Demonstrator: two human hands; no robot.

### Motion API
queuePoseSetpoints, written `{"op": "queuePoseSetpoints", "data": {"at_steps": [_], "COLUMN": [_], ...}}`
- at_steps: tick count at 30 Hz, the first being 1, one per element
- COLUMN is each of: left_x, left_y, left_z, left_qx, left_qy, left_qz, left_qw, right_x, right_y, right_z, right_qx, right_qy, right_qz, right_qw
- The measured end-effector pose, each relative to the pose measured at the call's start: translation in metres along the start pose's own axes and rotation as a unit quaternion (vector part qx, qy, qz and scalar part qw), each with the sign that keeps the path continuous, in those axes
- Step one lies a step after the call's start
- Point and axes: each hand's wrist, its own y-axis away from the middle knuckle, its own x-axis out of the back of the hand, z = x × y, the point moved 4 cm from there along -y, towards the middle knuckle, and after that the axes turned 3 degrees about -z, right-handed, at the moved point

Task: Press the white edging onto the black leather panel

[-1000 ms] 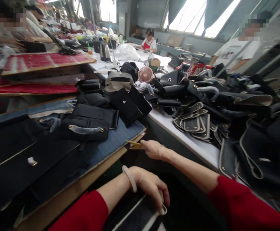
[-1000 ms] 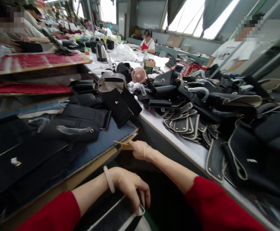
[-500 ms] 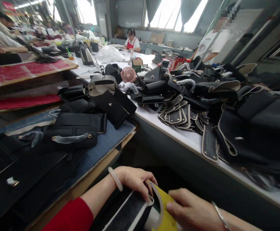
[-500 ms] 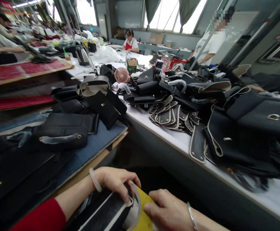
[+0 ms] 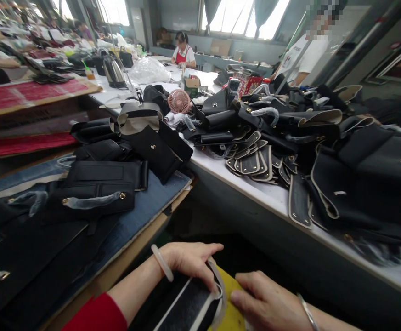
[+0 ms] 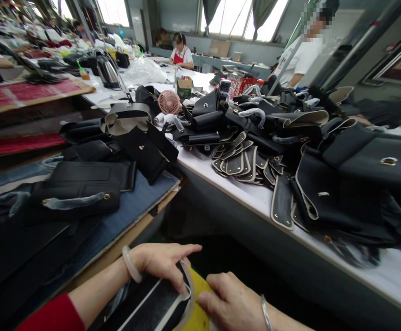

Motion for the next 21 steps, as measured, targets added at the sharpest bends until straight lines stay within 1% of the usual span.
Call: {"op": "queuePoseSetpoints", "data": {"at_steps": [6,10,12,15,18,20,21], "left_x": [0.001,-0.001,-0.001,-0.002,-0.004,-0.006,-0.007], "left_y": [-0.002,-0.001,-0.002,-0.002,-0.001,0.001,0.001], "left_z": [-0.003,-0.005,-0.006,-0.007,-0.007,-0.008,-0.011], "left_qx": [-0.011,-0.017,-0.019,-0.019,-0.015,-0.001,0.01], "left_qy": [0.011,0.023,0.033,0.051,0.053,0.047,0.05], "left_qz": [0.001,0.002,0.007,0.013,0.031,0.052,0.061], "left_qw": [1.0,1.0,0.999,0.998,0.998,0.998,0.997], "right_x": [-0.002,-0.008,-0.009,-0.007,-0.005,-0.003,-0.002], "right_y": [-0.001,-0.003,-0.006,-0.016,-0.023,-0.022,-0.019], "right_z": [0.0,0.002,0.004,0.007,0.009,0.009,0.01], "right_qx": [-0.019,-0.034,-0.021,0.026,0.049,0.049,0.042], "right_qy": [0.009,0.01,0.03,0.07,0.074,0.074,0.075], "right_qz": [-0.001,0.0,0.014,0.036,0.021,0.015,0.022], "right_qw": [1.0,0.999,0.999,0.997,0.996,0.996,0.996]}}
